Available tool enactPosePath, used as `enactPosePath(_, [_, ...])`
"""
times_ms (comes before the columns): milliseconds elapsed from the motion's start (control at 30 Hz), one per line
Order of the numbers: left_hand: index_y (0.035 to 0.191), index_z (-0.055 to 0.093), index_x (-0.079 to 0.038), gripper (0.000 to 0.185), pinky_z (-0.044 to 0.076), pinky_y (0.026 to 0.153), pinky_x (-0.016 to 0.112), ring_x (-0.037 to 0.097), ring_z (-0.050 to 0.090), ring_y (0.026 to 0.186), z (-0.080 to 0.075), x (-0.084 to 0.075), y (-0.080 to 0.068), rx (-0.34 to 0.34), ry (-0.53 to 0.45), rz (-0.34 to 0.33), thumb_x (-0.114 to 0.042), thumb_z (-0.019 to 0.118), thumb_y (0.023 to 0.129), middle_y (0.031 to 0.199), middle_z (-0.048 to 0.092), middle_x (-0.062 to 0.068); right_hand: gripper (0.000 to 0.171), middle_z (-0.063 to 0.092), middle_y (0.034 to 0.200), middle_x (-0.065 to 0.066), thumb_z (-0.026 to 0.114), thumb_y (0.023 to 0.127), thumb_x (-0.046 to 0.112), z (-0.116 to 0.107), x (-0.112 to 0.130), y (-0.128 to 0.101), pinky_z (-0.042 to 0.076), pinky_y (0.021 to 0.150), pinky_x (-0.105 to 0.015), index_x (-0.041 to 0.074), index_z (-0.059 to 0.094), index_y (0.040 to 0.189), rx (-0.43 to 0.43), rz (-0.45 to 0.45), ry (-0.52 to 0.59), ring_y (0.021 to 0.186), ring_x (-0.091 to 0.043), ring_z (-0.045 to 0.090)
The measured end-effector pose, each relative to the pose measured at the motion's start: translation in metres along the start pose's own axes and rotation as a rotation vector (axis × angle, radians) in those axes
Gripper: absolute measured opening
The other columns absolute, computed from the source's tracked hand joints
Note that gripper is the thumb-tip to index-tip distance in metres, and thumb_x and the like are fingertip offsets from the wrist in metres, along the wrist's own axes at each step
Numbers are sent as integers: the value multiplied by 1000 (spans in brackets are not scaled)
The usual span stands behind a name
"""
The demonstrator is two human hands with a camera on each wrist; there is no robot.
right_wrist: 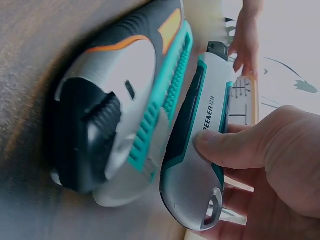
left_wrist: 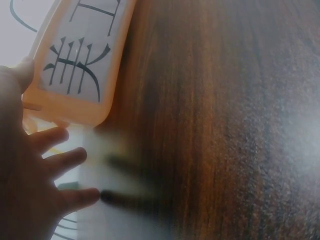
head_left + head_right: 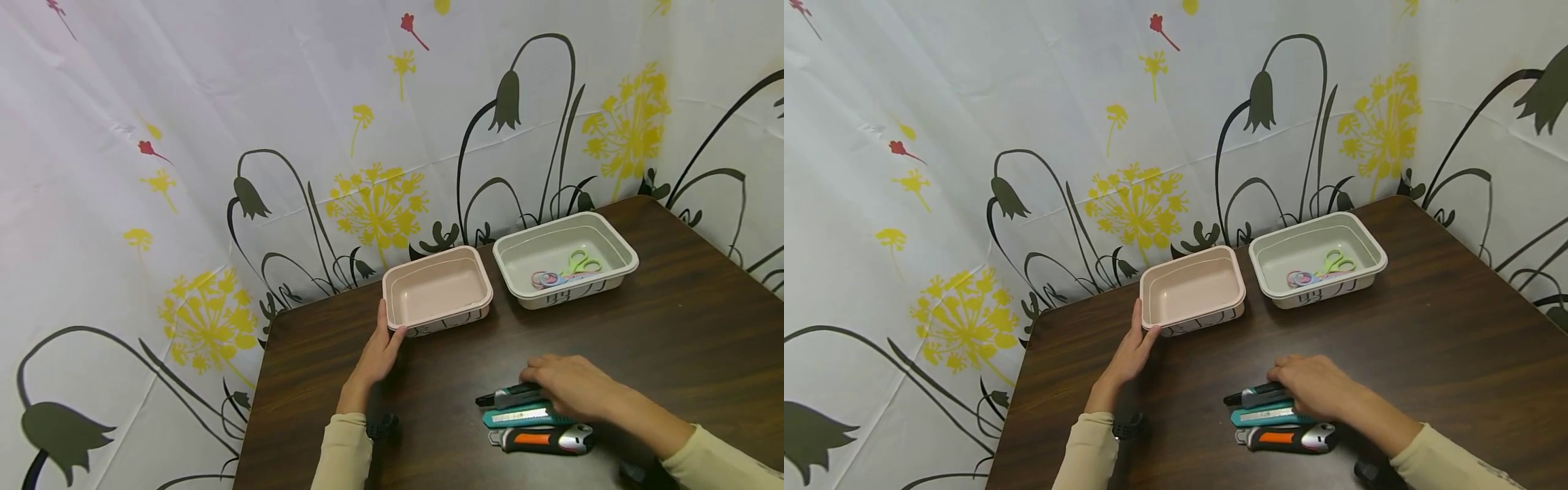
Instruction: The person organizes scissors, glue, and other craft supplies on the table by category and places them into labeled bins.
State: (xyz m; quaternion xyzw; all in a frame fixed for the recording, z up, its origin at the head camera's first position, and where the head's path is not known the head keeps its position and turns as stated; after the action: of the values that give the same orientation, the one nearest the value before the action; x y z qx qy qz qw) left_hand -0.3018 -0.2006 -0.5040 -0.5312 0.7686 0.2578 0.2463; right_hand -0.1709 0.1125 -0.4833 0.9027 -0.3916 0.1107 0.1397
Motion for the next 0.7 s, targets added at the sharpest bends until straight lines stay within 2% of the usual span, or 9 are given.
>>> enactPosePath(300, [158, -5, -15, 80, 28, 110, 50, 32, 32, 140, 0, -1, -1, 5, -9, 0, -42, 47, 103, 160, 20, 18, 31, 56, 89, 11, 78, 78, 7, -20, 1, 6, 47, 59, -26, 17, 70, 106, -81, -18, -21, 78, -8, 53])
enactPosePath(500, [158, -4, -14, 80, 29, 110, 50, 32, 33, 140, -1, -2, -1, -2, -9, 6, -42, 47, 103, 159, 21, 19, 32, 56, 89, 11, 77, 77, 3, -36, 3, 19, 48, 60, -27, 18, 72, 105, -173, -24, -67, 80, -9, 54])
enactPosePath(700, [158, -4, -14, 80, 29, 110, 49, 32, 34, 139, -1, -3, 0, 3, -3, 3, -42, 47, 103, 159, 20, 19, 31, 60, 94, 9, 75, 81, 5, -45, 2, 39, 48, 64, -30, 18, 72, 108, -253, 22, -123, 83, -12, 56])
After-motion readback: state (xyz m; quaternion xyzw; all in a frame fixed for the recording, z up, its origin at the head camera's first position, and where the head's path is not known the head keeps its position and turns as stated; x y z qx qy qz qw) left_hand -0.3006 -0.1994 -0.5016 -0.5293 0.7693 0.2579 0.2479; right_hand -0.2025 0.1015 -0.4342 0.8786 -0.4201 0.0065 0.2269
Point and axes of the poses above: each hand's wrist, its own y-axis towards the middle knuckle, its own z-axis out of the palm, x = y × z, the point moved 6 cm from there along y, towards the middle knuckle
